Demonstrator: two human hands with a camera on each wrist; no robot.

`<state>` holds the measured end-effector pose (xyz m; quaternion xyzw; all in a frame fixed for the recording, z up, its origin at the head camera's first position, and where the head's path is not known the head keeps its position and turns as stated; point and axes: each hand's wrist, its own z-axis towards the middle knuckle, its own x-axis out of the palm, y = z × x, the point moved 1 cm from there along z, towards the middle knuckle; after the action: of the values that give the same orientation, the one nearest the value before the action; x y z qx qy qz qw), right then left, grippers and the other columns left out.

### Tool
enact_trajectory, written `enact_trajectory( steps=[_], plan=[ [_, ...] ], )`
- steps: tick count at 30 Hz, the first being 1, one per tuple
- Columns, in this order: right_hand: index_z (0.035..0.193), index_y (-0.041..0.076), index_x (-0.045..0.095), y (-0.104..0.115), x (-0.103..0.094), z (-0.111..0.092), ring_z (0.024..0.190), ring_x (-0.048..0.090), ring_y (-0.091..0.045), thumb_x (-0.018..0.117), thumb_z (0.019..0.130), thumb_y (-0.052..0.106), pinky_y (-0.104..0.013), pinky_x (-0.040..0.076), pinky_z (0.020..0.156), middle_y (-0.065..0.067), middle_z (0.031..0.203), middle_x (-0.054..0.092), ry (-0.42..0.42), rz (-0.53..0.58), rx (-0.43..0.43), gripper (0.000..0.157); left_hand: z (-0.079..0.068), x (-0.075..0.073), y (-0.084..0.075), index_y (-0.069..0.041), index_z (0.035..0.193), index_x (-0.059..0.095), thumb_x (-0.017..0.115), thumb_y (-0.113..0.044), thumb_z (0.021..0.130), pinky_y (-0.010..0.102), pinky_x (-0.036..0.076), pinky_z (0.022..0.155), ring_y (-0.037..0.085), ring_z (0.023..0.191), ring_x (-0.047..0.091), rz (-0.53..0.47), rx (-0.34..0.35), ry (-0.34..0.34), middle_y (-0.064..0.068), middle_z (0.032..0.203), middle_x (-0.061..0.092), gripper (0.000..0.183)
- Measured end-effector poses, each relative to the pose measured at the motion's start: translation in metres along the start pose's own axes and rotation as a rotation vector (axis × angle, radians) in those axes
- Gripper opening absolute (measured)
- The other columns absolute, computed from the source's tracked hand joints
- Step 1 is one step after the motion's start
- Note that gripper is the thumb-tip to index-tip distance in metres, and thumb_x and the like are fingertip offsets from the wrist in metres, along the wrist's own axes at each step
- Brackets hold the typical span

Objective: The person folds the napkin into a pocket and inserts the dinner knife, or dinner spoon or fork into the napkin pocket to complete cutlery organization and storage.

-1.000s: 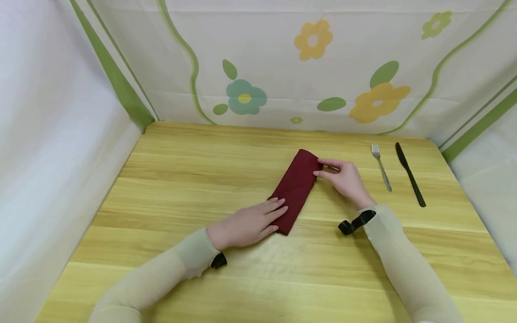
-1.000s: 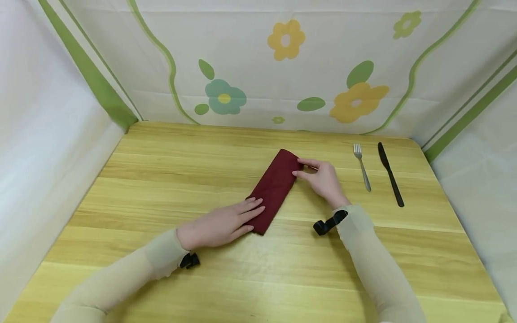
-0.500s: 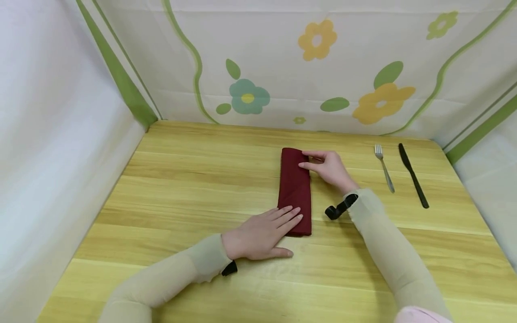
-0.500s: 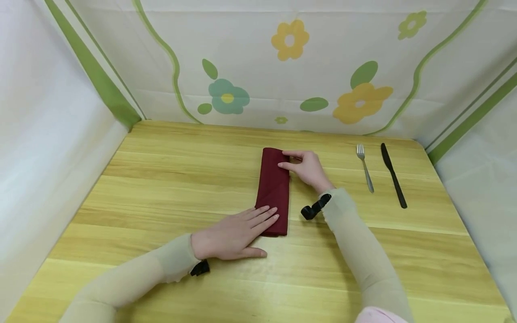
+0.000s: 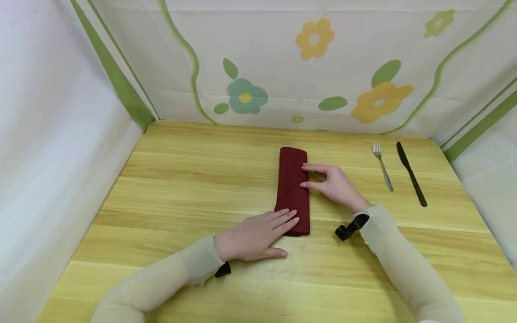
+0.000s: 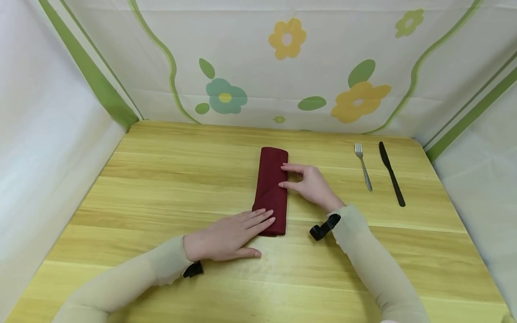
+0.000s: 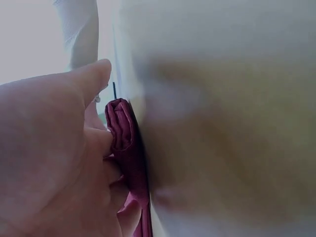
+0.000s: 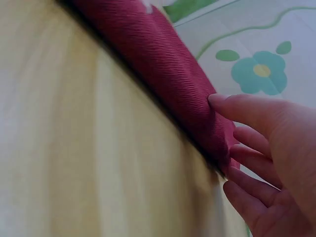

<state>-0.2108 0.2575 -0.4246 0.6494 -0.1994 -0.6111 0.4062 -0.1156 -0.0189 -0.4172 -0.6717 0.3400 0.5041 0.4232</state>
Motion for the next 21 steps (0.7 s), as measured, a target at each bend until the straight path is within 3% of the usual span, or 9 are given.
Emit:
enact_trajectory(
  steps=[5,11,21],
  plan=[
    [0.135,0.013,0.068,-0.004,0.003,0.002,0.133,0.053,-0.023,0.083,0.088,0.03,-0.045,0.04,0.11,-0.004,0.142,0.06,0.008,-0.061,-0.023,0.052,0.005,0.0,0.006,-0.009,0.164,0.012,0.04,-0.067,0.102,0.036,0.009,0.122,0.021,0.154,0.005,0.035,-0.021,0.02,0.007,0.169,0.008,0.09],
    [0.136,0.012,0.068,-0.009,0.002,0.015,0.136,0.049,-0.027,0.082,0.089,0.03,-0.048,0.036,0.113,-0.005,0.143,0.059,-0.02,-0.079,-0.016,0.053,0.014,-0.004,0.019,-0.01,0.164,0.011,0.04,-0.074,0.097,0.037,0.008,0.122,0.019,0.154,0.004,0.009,-0.071,0.015,0.005,0.17,0.006,0.097],
    [0.135,0.011,0.069,-0.009,-0.009,0.011,0.132,0.054,-0.025,0.082,0.089,0.034,-0.047,0.042,0.109,-0.002,0.138,0.063,-0.087,-0.004,0.03,0.053,0.016,-0.006,0.022,-0.009,0.164,0.011,0.028,-0.052,0.11,0.039,0.008,0.123,0.021,0.154,0.004,-0.011,-0.077,0.007,0.006,0.17,0.008,0.071]
  ],
)
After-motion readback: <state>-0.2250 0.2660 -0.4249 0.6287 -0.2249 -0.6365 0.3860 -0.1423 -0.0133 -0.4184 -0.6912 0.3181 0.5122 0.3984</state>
